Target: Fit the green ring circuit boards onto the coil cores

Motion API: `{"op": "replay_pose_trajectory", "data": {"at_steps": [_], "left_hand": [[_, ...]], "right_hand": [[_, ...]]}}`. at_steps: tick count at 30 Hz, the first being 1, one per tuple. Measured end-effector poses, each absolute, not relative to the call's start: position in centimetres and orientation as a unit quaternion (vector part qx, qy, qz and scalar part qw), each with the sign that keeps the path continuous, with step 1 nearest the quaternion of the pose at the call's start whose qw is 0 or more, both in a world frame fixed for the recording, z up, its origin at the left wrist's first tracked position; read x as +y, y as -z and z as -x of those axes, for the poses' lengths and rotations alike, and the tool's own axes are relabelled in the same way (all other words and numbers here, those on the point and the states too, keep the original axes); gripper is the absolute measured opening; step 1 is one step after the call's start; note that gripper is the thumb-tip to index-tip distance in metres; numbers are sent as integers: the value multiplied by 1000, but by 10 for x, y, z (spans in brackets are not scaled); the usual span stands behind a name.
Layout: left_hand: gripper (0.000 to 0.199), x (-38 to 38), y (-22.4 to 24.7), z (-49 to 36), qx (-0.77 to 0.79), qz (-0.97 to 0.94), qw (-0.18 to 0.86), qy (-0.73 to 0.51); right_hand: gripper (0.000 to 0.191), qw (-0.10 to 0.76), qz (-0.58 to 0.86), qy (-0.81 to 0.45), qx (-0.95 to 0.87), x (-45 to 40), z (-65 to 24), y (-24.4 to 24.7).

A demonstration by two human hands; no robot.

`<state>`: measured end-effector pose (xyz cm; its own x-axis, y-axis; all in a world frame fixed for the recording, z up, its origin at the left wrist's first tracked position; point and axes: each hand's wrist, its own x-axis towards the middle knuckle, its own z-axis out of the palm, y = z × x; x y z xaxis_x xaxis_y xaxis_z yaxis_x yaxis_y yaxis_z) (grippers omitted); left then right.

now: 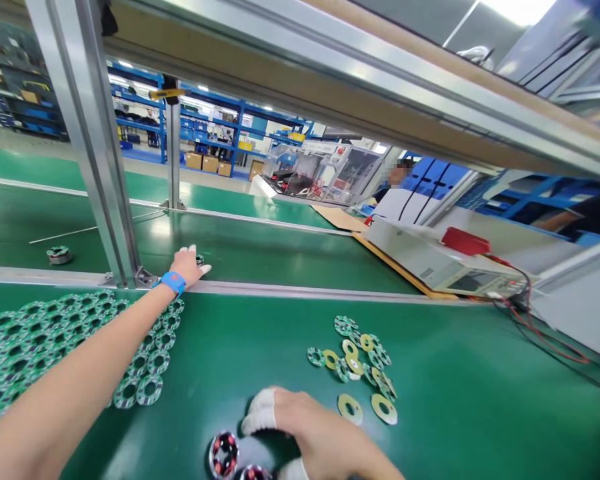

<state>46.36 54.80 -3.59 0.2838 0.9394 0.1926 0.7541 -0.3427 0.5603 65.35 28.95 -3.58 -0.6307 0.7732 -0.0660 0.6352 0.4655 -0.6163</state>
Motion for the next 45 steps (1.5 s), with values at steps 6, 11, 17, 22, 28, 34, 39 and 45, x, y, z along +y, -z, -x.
{"op": "replay_pose_trajectory", "data": {"at_steps": [6, 11, 17, 22, 28, 34, 39, 45], "left_hand": [[45, 443, 59, -471, 403, -837, 310, -203], [59, 383, 70, -472, 262, -832, 471, -129], [59, 378, 79, -480, 258, -837, 443, -190], [40, 378, 81, -482, 251, -862, 400, -183], [16, 381, 75, -477, 204, -884, 387, -163], [14, 383, 73, -476, 212, -880, 401, -142], [46, 382, 76, -475, 232, -855, 442, -139], [68, 386, 78, -474, 266, -842, 443, -154]], "right_hand": [[24, 173, 460, -293, -820, 292, -646, 46], [25, 231, 628, -218, -710, 300, -648, 64], [41, 233, 656, -122, -708, 296, -642, 70], [24, 274, 495, -50, -823, 297, -653, 65], [34, 176, 405, -19, -897, 291, -654, 47], [28, 112, 390, -31, -914, 284, -638, 47], [37, 246, 598, 23, -762, 292, -672, 49], [26, -40, 775, 141, -615, 307, -718, 48]]}}
